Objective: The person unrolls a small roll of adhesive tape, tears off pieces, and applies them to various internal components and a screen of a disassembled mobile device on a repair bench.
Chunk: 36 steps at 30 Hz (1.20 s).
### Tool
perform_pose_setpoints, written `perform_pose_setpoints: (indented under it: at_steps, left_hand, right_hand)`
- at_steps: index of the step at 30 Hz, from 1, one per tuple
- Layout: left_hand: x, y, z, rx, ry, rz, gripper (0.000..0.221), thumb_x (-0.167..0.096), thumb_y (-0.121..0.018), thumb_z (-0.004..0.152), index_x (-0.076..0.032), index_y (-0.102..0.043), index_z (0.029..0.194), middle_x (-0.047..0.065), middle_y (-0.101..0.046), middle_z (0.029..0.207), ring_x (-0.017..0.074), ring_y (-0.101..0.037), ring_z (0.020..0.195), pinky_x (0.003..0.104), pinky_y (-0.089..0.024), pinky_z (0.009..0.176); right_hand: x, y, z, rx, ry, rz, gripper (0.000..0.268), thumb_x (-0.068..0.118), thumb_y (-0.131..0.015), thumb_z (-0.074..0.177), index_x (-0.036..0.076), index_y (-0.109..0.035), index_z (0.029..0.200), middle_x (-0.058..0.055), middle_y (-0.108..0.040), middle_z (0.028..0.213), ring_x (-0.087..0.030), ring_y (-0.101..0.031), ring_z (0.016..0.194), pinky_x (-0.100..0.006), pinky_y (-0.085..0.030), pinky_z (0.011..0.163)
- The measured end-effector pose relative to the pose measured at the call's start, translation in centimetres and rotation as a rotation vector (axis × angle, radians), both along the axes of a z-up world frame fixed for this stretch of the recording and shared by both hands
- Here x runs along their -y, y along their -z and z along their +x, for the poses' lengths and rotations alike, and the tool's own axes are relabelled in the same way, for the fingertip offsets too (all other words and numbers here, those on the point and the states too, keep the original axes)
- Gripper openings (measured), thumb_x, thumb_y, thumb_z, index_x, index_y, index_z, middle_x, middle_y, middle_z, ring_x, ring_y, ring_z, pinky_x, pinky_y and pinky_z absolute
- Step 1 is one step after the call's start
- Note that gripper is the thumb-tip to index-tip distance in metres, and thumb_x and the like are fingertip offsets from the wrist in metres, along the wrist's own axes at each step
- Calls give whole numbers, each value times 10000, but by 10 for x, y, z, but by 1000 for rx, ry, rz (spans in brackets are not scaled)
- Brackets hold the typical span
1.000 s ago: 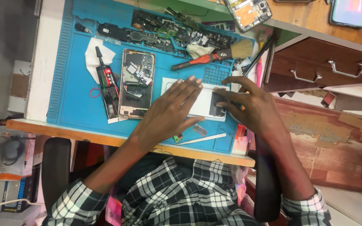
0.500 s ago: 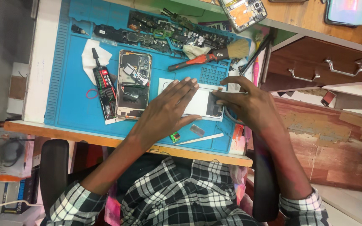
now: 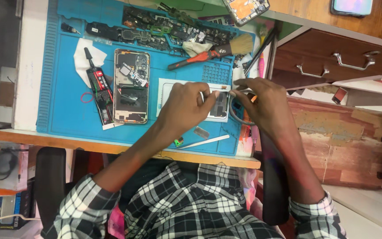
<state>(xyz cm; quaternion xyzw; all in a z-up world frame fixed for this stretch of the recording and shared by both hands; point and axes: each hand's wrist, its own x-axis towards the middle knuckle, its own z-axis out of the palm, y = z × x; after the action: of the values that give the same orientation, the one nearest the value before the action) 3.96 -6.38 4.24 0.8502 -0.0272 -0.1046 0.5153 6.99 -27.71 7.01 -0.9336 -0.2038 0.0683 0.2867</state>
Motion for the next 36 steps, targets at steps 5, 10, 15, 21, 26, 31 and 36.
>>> perform_pose_setpoints:
  at_steps: [5,10,15,21,26,31,36]
  left_hand:
    - [-1,11,19,-249,31,-220,378,-229,-623,974,25,-671,698,116,-701,544,167,-687,400,298,-496,320]
    - [-5,22,29,-360,97,-298,399,-214,-621,977,56,-650,685,152,-711,576,190,-711,429,293,-493,314]
    - [-8,28,33,-358,138,-325,412,-241,-676,957,66,-684,682,153,-720,587,184,-719,435,274,-545,346]
    - [-5,32,34,-347,110,-268,386,-269,-710,927,46,-720,706,132,-718,569,149,-665,404,244,-477,334]
    - [-4,34,41,-375,122,-235,363,-273,-709,907,12,-705,683,113,-734,581,122,-674,406,238,-460,332]
    - [-2,34,43,-401,110,-209,367,-268,-722,891,1,-685,643,112,-737,588,117,-675,415,231,-477,347]
    - [0,34,43,-396,82,-230,351,-248,-725,875,-1,-688,628,120,-738,589,112,-681,423,226,-506,366]
  right_hand:
    - [0,3,2,18,-13,-24,194,204,-750,967,28,-770,1047,-163,-758,921,-277,-714,729,-394,-550,664]
    - [-2,3,1,-199,130,-29,214,233,-743,943,31,-757,1012,-130,-759,912,-228,-713,556,-372,-539,557]
    - [-5,0,3,-55,28,27,189,197,-750,952,14,-767,995,-144,-763,884,-204,-699,581,-359,-530,560]
    - [-5,-1,-1,-76,53,28,180,188,-764,935,18,-761,993,-145,-760,891,-239,-717,670,-378,-543,614]
    - [-3,7,-2,8,-13,48,166,161,-771,940,14,-753,1015,-152,-746,895,-255,-723,762,-388,-553,682]
    - [-2,13,-6,39,17,44,176,153,-805,911,13,-756,1007,-152,-732,884,-281,-708,798,-406,-544,714]
    - [1,17,-7,98,-11,93,154,142,-807,914,23,-768,1003,-131,-744,893,-256,-712,820,-392,-548,745]
